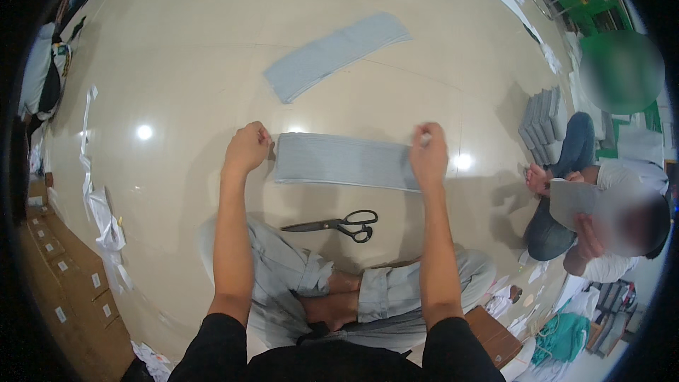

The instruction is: The person sits on the floor and uses scissors to trim the edges of folded gray fabric pieces. They repeatedly pick up fabric, cut along the edges, and place the trimmed pieces into a stack.

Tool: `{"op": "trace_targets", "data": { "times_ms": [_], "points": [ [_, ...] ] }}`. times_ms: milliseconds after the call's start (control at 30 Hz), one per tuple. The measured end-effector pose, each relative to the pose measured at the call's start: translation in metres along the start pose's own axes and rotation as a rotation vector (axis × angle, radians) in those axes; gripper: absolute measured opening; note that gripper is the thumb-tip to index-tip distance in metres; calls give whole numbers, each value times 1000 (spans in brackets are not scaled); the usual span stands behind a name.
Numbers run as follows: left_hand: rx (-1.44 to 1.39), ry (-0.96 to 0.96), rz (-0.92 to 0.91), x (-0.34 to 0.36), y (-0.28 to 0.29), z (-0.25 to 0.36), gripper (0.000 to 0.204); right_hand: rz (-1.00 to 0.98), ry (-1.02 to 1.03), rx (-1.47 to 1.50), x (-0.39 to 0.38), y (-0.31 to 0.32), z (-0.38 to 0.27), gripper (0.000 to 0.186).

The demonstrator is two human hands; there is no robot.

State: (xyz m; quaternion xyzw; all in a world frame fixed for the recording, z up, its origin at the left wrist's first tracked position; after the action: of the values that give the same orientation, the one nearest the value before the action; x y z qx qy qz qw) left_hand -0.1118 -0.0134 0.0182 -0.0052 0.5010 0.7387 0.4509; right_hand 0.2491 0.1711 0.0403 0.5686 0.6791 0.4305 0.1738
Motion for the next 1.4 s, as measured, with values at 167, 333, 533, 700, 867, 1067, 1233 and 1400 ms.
{"op": "trace_targets", "data": {
  "times_ms": [167,333,533,700,867,1067,1233,1400],
  "points": [
    [-17,26,38,-1,8,7,20,-311,480,150,40,-111,-129,18],
    [-160,-118,307,14,0,13,21,-487,364,258,20,-125,-187,20],
    [-180,-186,439,30,-20,21,43,-663,454,103,-130,-28,-126,13],
    [-71,-204,511,39,-29,21,42,-650,519,-129,-199,25,-77,39],
    [-102,-224,461,49,-33,14,25,-755,548,-216,-192,32,-80,45],
    [-162,-255,420,65,-33,-2,15,-971,563,-242,-189,23,-80,35],
    [-407,-94,159,40,19,6,15,-1245,222,105,-198,31,-71,28],
    [-451,-76,215,32,38,13,16,-1410,-547,943,-179,47,-58,26]
  ]
}}
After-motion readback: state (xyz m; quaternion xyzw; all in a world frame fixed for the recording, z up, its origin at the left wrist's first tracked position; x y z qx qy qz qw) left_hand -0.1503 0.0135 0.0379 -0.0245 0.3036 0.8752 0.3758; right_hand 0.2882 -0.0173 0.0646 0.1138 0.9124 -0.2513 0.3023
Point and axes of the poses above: each hand's wrist, its own x-axis towards the middle knuckle, its own y-axis out of the back of the hand, z = x × y, the point moved 2 cm from there along x, towards the middle knuckle, and after that the axes turned 9 degrees about y, right-handed, at the moved point
